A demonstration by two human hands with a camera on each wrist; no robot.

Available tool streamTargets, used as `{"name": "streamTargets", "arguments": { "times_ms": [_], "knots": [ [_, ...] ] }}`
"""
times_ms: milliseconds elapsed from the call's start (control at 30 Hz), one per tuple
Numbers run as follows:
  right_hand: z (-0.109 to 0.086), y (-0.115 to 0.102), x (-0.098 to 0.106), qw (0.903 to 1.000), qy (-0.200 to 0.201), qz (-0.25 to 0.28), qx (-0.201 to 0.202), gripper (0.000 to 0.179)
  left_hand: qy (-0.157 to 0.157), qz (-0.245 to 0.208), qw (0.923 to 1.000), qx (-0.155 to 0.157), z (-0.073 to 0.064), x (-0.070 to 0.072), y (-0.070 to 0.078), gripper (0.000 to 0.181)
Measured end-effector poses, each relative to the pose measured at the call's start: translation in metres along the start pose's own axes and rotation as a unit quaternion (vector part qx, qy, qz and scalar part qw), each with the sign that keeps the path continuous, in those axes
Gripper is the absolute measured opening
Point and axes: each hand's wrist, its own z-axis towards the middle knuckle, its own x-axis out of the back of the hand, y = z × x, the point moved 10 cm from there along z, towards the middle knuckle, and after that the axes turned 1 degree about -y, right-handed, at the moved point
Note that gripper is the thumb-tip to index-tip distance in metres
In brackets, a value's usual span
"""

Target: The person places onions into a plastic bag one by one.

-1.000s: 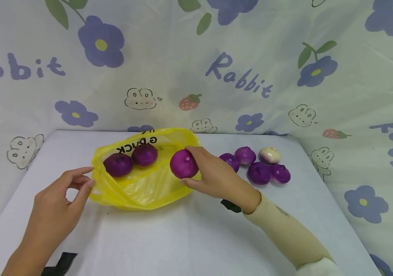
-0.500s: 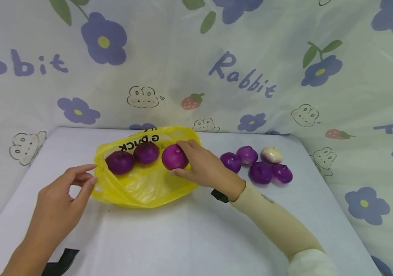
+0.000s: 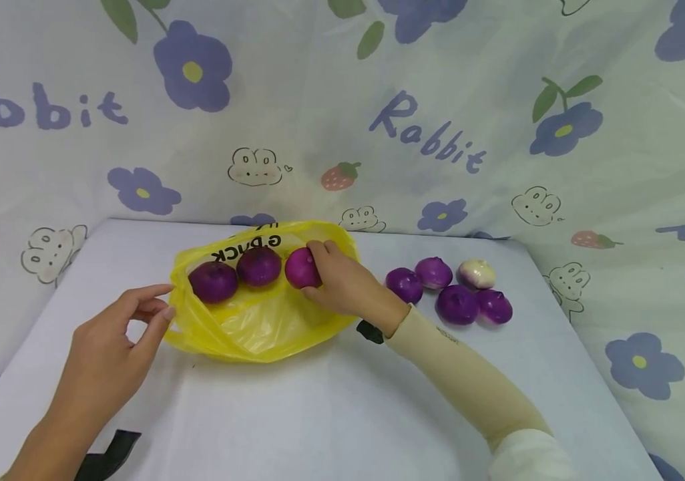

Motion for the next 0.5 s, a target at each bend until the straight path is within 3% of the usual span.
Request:
{"name": "streamTargets", "arguments": {
  "times_ms": [500],
  "knots": [
    [0.027,0.002,-0.009,0.9996,-0.015,0.023,-0.012,0.073,0.010,-0.006,0.9998,-0.017,-0.002,0.000,0.004,0.041]
  ]
}}
